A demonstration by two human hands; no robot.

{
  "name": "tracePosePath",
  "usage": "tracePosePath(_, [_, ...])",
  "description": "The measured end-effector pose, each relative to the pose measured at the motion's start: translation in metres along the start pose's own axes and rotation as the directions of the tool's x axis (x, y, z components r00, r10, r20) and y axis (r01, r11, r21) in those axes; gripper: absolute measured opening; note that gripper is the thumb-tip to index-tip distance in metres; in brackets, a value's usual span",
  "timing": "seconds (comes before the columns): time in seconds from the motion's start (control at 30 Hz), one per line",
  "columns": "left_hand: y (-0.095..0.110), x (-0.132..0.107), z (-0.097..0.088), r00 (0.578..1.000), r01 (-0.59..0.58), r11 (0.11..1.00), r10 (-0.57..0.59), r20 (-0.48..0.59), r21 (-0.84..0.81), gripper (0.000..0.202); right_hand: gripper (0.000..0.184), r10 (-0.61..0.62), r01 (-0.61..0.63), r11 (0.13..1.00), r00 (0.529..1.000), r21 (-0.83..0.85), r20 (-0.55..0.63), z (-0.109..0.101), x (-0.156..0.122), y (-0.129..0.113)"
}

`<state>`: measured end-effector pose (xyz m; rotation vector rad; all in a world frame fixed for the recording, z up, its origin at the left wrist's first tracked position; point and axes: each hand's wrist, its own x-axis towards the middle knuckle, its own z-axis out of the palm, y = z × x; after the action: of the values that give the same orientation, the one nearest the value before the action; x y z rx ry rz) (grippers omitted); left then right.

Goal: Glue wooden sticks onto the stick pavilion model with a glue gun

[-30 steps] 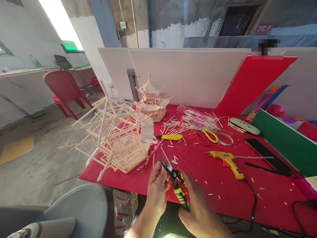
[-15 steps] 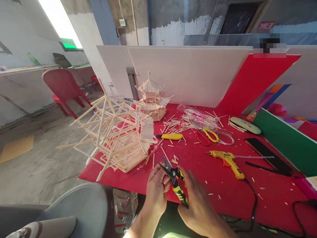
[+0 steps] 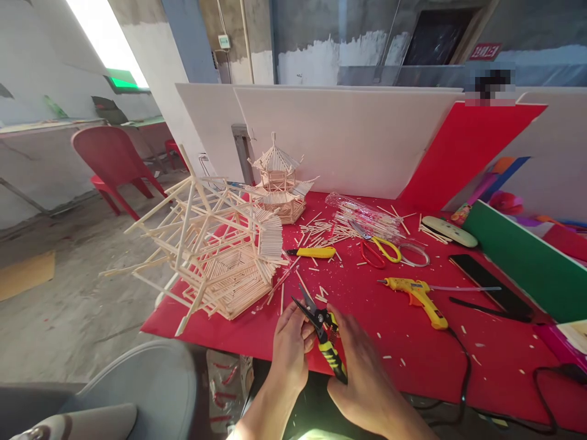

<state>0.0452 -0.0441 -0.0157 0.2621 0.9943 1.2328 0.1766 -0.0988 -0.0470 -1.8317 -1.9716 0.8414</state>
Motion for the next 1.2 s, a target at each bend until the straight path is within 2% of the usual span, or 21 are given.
tracePosePath(0.13, [0.004, -0.005, 0.001, 1.000, 0.019, 1.000, -0.019, 0.010, 0.008, 0.045, 0.102, -0.064, 0.063, 0.998, 0.997, -0.030, -0.039, 0.002, -0.001, 0.005])
tracePosePath(0.3, [0.001, -0.005, 0.001, 1.000, 0.029, 1.000, -0.029, 0.000, 0.009, 0.046, 0.099, -0.057, 0.054, 0.998, 0.994, -0.037, -0.092, 0.010, -0.001, 0.009])
tracePosePath(0.43, [-0.001, 0.001, 0.000, 0.999, 0.042, 0.999, -0.042, -0.005, 0.014, 0.049, 0.101, -0.016, 0.016, 1.000, 1.000, 0.008, -0.027, 0.005, -0.001, 0.008])
tracePosePath(0.5, [0.002, 0.005, -0.001, 1.000, 0.003, 1.000, -0.003, 0.003, 0.010, 0.048, 0.103, 0.015, -0.015, 1.000, 1.000, 0.020, 0.002, -0.003, -0.001, 0.009])
tracePosePath(0.57, [0.007, 0.010, -0.003, 0.997, -0.078, 0.997, 0.078, 0.000, 0.001, 0.047, 0.101, 0.053, -0.053, 0.999, 0.998, 0.003, -0.029, -0.013, 0.001, 0.013])
tracePosePath(0.67, [0.012, 0.017, -0.006, 0.984, -0.178, 0.984, 0.179, -0.023, 0.015, 0.043, 0.092, 0.151, -0.170, 0.978, 0.977, -0.119, -0.152, -0.022, 0.006, 0.021])
tracePosePath(0.73, [0.011, 0.021, -0.008, 0.984, -0.175, 0.984, 0.174, 0.032, 0.044, 0.039, 0.086, 0.205, -0.254, 0.938, 0.955, -0.234, -0.215, -0.025, 0.011, 0.026])
tracePosePath(0.8, [0.007, 0.023, -0.008, 0.986, -0.146, 0.987, 0.140, 0.086, 0.067, 0.036, 0.075, 0.179, -0.254, 0.913, 0.953, -0.321, -0.245, -0.033, 0.019, 0.030])
tracePosePath(0.9, [0.002, 0.024, -0.006, 0.988, -0.132, 0.988, 0.124, 0.088, 0.083, 0.034, 0.059, 0.048, -0.161, 0.905, 0.958, -0.393, -0.282, -0.061, 0.048, 0.037])
tracePosePath(0.93, [0.002, 0.024, -0.006, 0.989, -0.133, 0.988, 0.126, 0.079, 0.083, 0.035, 0.054, 0.038, -0.171, 0.898, 0.949, -0.406, -0.314, -0.075, 0.063, 0.042])
tracePosePath(1.0, [0.004, 0.023, -0.004, 0.990, -0.130, 0.989, 0.125, 0.072, 0.075, 0.036, 0.047, 0.116, -0.273, 0.873, 0.921, -0.405, -0.371, -0.103, 0.100, 0.054])
tracePosePath(1.07, [0.007, 0.020, -0.003, 0.990, -0.129, 0.990, 0.125, 0.071, 0.060, 0.037, 0.046, 0.180, -0.326, 0.854, 0.916, -0.405, -0.357, -0.125, 0.139, 0.068])
tracePosePath(1.13, [0.009, 0.017, -0.002, 0.990, -0.129, 0.991, 0.125, 0.066, 0.045, 0.035, 0.039, 0.237, -0.361, 0.839, 0.916, -0.408, -0.324, -0.136, 0.172, 0.082])
tracePosePath(1.2, [0.011, 0.014, -0.003, 0.991, -0.124, 0.992, 0.122, 0.059, 0.037, 0.033, 0.035, 0.251, -0.367, 0.837, 0.917, -0.407, -0.311, -0.139, 0.193, 0.092])
